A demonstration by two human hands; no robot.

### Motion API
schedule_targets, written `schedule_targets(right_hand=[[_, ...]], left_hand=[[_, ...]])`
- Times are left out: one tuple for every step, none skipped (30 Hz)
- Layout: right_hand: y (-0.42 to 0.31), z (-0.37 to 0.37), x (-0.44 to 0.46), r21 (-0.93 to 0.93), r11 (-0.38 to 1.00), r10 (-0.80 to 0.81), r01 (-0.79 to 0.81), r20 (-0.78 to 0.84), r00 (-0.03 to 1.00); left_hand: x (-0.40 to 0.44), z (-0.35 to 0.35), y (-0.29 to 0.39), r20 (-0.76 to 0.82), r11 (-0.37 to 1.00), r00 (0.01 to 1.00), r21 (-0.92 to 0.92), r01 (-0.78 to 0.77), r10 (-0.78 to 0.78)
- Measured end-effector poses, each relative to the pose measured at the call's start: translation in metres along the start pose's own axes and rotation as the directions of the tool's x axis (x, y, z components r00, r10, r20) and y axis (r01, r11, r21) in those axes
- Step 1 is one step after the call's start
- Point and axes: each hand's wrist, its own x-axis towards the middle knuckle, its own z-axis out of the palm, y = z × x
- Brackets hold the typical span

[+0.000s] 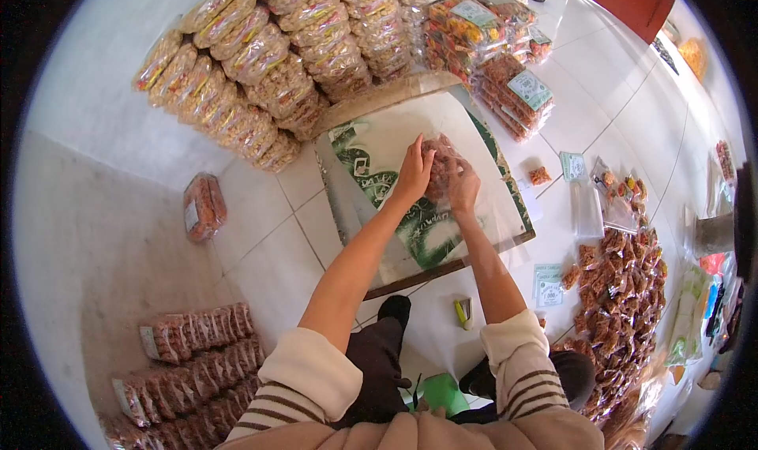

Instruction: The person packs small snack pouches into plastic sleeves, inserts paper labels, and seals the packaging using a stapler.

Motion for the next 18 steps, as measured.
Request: schedule_targets(right_hand=[[0.002,-0.003,-0.002,0.068,0.996,-0.067,0.065,0.014,0.998],[0.003,-0.004,-0.003,0.138,0.982,-0.133,0.128,0.024,0.991],[0.006,-0.003,-0.003,0.138,0.982,-0.134,0.130,0.023,0.991],[0.009,-0.001,-0.003,0.138,0.978,-0.155,0.154,-0.009,0.988],[0.011,0.000,-0.004,0.139,0.974,-0.174,0.178,-0.041,0.984],[0.005,-0.001,-0.007,0.141,0.974,-0.174,0.178,-0.042,0.984],[-0.002,-0.001,-0.011,0.237,0.963,-0.102,0.126,-0.109,0.989],[-0.009,-0.001,-0.014,0.331,0.940,-0.026,0.081,-0.167,0.986],[-0.011,-0.001,-0.017,0.331,0.940,-0.029,0.084,-0.166,0.986],[-0.012,-0.001,-0.021,0.371,0.928,0.047,0.017,-0.162,0.986],[-0.012,-0.002,-0.024,0.411,0.910,0.124,-0.050,-0.156,0.980],[-0.004,0.002,-0.024,0.408,0.911,0.124,-0.050,-0.156,0.980],[0.008,0.008,-0.025,0.383,0.922,0.047,0.046,-0.229,0.972],[0.019,0.014,-0.025,0.353,0.925,-0.031,0.140,-0.297,0.954],[0.017,0.014,-0.025,0.354,0.925,-0.028,0.137,-0.296,0.955],[0.014,0.013,-0.024,0.230,0.970,-0.004,0.082,-0.317,0.948],[0.011,0.012,-0.022,0.102,0.995,0.014,0.022,-0.341,0.940],[0.002,0.008,-0.020,0.102,0.995,0.014,0.022,-0.341,0.940]], left_hand=[[0.002,0.000,-0.003,0.022,1.000,1.000,-0.006,-0.014,0.014],[0.003,0.000,-0.006,0.044,1.000,0.999,-0.011,-0.028,0.028],[0.004,0.000,-0.006,0.043,1.000,0.999,-0.011,-0.029,0.030],[0.004,-0.001,-0.007,0.059,0.998,0.996,-0.018,-0.067,0.067],[0.004,-0.001,-0.007,0.074,0.994,0.992,-0.024,-0.103,0.105],[0.003,-0.001,-0.007,0.075,0.994,0.992,-0.022,-0.104,0.105],[0.003,0.000,-0.007,0.018,0.995,0.995,0.012,-0.100,0.100],[0.003,0.000,-0.007,-0.041,0.995,0.995,0.045,-0.093,0.095],[0.005,0.001,-0.008,-0.044,0.995,0.994,0.044,-0.093,0.095],[0.006,0.000,-0.010,-0.016,0.993,0.999,0.112,-0.030,0.032],[0.007,0.001,-0.011,0.009,0.983,0.999,0.180,0.031,-0.033],[0.008,0.001,-0.013,0.010,0.983,0.999,0.178,0.032,-0.035],[0.010,0.001,-0.015,0.073,0.992,0.997,0.125,-0.029,0.020],[0.011,0.000,-0.016,0.134,0.994,0.988,0.070,-0.087,0.077],[0.009,0.000,-0.015,0.136,0.994,0.988,0.072,-0.085,0.075],[0.008,0.000,-0.013,0.150,0.993,0.985,0.070,-0.092,0.081],[0.007,0.000,-0.011,0.163,0.993,0.983,0.066,-0.099,0.087],[0.007,-0.001,-0.009,0.163,0.993,0.983,0.066,-0.099,0.087]])
